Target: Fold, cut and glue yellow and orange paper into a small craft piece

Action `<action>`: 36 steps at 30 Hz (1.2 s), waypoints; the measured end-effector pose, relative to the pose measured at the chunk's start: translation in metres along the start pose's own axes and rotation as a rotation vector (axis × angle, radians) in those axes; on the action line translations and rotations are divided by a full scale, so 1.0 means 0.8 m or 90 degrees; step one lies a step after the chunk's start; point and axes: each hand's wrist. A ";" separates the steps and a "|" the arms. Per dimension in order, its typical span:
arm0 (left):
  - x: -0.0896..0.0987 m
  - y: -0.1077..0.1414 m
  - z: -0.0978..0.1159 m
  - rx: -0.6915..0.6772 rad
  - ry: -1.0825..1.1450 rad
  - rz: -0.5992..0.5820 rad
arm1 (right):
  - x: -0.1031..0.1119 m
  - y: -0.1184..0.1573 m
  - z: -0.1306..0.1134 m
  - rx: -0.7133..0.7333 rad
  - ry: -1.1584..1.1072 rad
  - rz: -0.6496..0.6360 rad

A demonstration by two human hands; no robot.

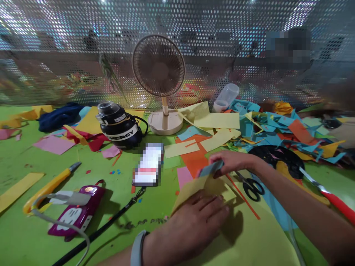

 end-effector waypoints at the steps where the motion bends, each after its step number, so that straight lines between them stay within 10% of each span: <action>1: 0.000 0.000 0.002 -0.020 -0.014 0.003 | 0.000 0.003 0.000 -0.026 -0.025 -0.028; 16: 0.045 0.008 0.010 -0.225 0.017 0.139 | 0.005 0.012 0.020 -0.082 -0.217 -0.051; 22: 0.073 0.007 -0.030 0.127 0.171 0.567 | 0.008 0.020 0.023 -0.060 -0.180 -0.015; 26: 0.085 0.004 -0.068 0.285 0.348 0.718 | 0.006 0.023 0.024 -0.054 -0.175 0.001; 32: 0.096 0.009 -0.086 0.311 0.406 0.784 | -0.001 0.001 0.025 -0.070 -0.156 0.064; 36: 0.088 0.009 -0.086 0.323 0.364 0.668 | -0.001 -0.025 0.017 -0.012 -0.126 0.106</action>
Point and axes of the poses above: each hand's wrist, its own y-axis away from the middle knuckle, its own x-axis out of the back of the hand, z = x × y, and after that the axes turned 3 degrees about z, right-handed
